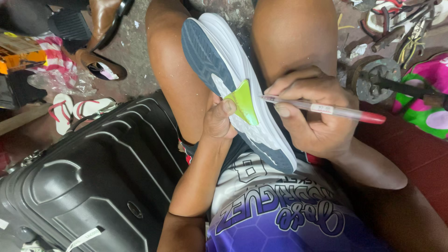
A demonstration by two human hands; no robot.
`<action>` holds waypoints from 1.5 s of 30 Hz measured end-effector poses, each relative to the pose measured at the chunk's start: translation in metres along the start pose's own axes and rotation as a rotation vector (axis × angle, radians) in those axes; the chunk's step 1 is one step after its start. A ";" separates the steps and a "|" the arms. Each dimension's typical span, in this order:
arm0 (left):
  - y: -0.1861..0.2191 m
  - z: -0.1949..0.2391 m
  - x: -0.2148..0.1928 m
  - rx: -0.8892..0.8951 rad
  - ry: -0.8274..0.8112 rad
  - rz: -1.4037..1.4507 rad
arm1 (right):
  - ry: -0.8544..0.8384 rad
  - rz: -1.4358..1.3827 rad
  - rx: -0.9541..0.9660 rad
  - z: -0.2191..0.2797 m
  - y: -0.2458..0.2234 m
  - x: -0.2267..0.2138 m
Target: The person marks the sole of a sneaker with a red pen, then uses a utility knife to carefully cut and remove a green sticker from the sole. The person continues to trim and peel away the sticker material from the shoe sole.
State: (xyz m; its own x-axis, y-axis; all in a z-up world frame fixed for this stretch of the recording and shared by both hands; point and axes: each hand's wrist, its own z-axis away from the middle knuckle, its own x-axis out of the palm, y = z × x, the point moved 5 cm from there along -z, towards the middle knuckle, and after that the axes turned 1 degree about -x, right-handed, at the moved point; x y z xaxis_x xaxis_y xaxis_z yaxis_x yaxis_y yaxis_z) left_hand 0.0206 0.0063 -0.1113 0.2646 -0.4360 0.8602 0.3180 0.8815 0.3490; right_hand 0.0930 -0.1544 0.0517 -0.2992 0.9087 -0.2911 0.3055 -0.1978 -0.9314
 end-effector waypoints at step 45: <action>0.010 -0.005 0.012 0.087 0.079 -0.086 | -0.052 0.162 -0.155 -0.011 -0.007 0.003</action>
State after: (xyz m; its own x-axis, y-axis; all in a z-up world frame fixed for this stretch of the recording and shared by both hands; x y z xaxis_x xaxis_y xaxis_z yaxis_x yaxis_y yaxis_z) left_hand 0.0318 0.0094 -0.0997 0.3120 -0.5206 0.7947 0.2630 0.8511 0.4543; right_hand 0.0996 -0.1463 0.0592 -0.2795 0.8489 -0.4487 0.4870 -0.2774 -0.8282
